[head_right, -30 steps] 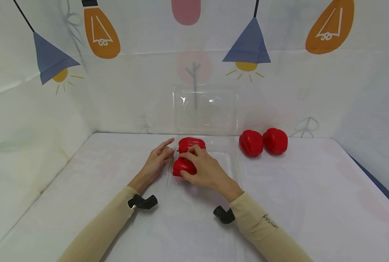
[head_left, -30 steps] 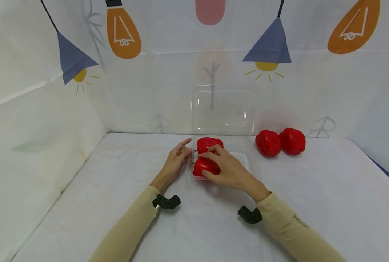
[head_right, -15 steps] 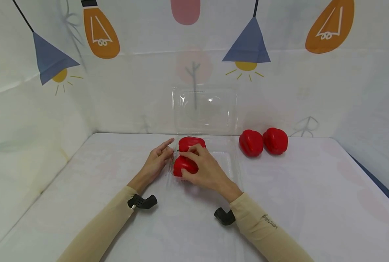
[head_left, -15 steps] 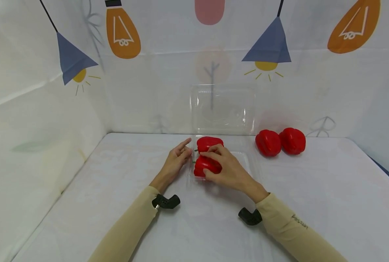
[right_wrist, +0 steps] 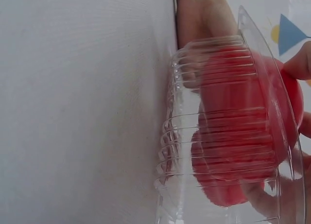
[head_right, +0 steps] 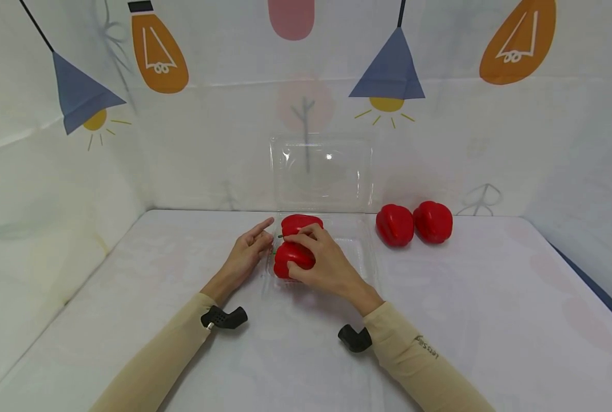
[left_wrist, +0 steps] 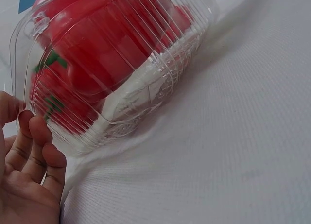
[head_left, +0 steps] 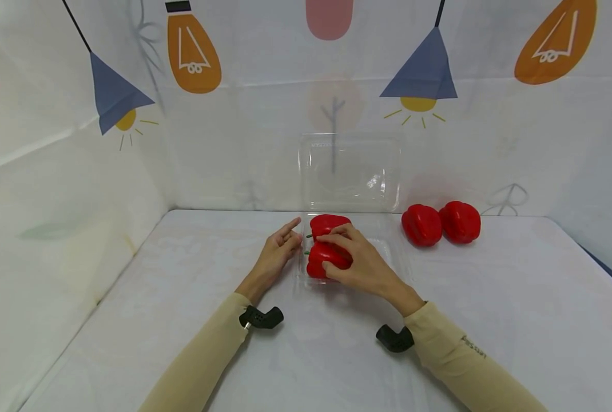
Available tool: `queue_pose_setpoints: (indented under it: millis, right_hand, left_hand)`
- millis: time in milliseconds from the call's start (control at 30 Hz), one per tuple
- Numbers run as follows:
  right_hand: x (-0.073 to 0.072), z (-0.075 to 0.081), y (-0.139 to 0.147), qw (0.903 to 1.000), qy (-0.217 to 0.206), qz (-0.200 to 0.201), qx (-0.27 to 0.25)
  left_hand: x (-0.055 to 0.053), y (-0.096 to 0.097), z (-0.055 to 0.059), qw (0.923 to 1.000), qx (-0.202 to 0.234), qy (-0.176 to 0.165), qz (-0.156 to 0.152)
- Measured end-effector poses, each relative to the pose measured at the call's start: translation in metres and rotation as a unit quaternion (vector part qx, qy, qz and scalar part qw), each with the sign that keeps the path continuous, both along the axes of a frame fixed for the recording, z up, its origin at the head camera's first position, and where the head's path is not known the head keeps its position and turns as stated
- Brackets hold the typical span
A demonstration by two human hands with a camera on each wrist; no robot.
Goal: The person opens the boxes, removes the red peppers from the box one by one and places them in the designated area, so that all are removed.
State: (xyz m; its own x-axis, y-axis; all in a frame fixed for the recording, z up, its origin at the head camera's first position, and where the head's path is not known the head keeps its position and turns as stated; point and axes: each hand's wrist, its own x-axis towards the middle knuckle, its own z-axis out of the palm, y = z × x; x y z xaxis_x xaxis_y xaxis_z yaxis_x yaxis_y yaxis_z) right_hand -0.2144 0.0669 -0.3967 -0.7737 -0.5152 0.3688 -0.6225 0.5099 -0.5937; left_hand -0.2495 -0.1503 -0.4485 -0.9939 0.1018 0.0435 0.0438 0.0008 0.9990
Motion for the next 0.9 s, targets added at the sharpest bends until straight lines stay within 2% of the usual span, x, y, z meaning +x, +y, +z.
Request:
queue_pose_setpoints:
  millis: [267,567,700,900]
  right_hand:
    - [0.0,0.0,0.004,0.9992,0.033,0.011,-0.017]
    - [0.002,0.004,0.008,0.9897,0.133,0.046,-0.025]
    - [0.002,0.009,0.01,0.9896,0.13,0.058,-0.023]
    - [0.003,0.016,0.015,0.9935,0.103,0.048,-0.007]
  left_hand:
    - [-0.002,0.004,0.002,1.0,0.0,0.009,-0.002]
    - [-0.002,0.006,0.002,1.0,0.006,0.008,0.0]
    - [0.001,0.004,0.002,0.9999,0.006,0.001,0.013]
    - [0.003,0.003,0.002,0.9998,0.006,-0.004,0.017]
